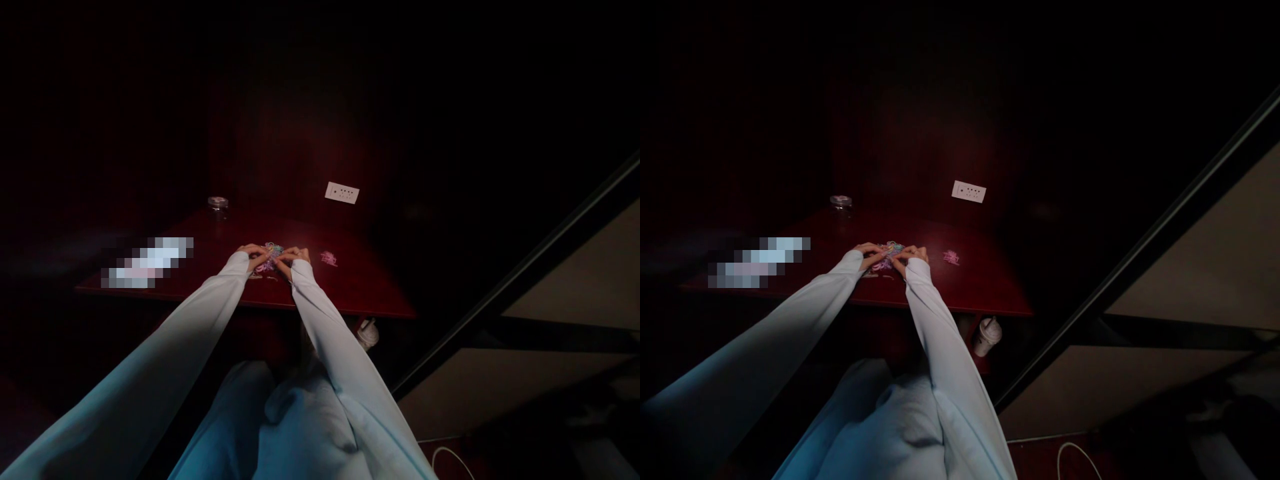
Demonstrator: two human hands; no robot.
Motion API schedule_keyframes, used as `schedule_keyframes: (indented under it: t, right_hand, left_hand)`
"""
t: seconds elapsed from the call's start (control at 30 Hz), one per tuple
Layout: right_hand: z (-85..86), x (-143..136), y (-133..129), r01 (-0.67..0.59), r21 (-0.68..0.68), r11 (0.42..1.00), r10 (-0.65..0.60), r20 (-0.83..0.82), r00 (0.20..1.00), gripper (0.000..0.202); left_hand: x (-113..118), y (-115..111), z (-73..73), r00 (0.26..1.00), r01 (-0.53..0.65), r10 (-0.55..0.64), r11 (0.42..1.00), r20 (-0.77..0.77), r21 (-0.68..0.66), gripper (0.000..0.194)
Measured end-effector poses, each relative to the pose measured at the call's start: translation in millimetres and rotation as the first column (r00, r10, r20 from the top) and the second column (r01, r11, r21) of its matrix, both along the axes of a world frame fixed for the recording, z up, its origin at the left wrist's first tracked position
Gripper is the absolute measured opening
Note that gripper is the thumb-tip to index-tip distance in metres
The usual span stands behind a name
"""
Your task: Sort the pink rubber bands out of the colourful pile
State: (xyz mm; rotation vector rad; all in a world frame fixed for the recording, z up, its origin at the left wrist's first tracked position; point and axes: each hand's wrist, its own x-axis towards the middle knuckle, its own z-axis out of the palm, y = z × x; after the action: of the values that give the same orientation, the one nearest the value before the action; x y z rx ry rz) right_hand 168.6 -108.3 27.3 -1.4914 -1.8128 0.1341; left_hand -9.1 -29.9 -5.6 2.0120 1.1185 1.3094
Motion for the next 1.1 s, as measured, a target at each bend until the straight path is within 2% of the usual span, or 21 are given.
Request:
schedule_keyframes:
  t: [0.3, 0.6, 0.73, 0.8, 0.9, 1.0, 1.1]
  right_hand:
    - [-1.9, 4, 2, 0.01, 0.013, 1.0, -0.01, -0.032, 0.999, 0.022]
    - [3.0, 0, -2, 0.041, 0.003, 0.999, -0.041, 0.034, 0.999, 0.019]
    - [5.5, -1, -4, 0.097, 0.006, 0.995, -0.097, 0.059, 0.994, 0.02]
    - [7.0, 5, -5, 0.171, 0.023, 0.985, -0.172, 0.062, 0.983, 0.021]
    - [10.0, 29, -9, 0.373, 0.028, 0.928, -0.373, 0.029, 0.927, 0.024]
    - [11.9, 64, -16, 0.584, 0.005, 0.812, -0.584, -0.038, 0.811, 0.027]
    - [11.3, 92, -22, 0.68, -0.023, 0.733, -0.681, -0.043, 0.731, 0.026]
  left_hand:
    - [1, -3, 2.0, 1.0, -0.02, 0.02, 1.0, -0.007, -0.008, 0.025]
    - [2, 1, 1.1, 0.997, -0.029, 0.027, 0.999, -0.079, -0.019, 0.018]
    - [3, -2, 1.4, 0.993, -0.065, 0.065, 0.998, -0.095, -0.001, 0.017]
    - [3, -2, -0.2, 0.993, -0.087, 0.088, 0.996, -0.076, 0.02, 0.016]
    - [2, -3, -2.1, 0.988, -0.143, 0.147, 0.987, -0.048, 0.067, 0.019]
    - [1, -10, -0.5, 0.982, -0.163, 0.169, 0.984, -0.086, 0.075, 0.02]
    - [-1, -27, 3.8, 0.963, -0.224, 0.242, 0.964, -0.121, 0.146, 0.018]
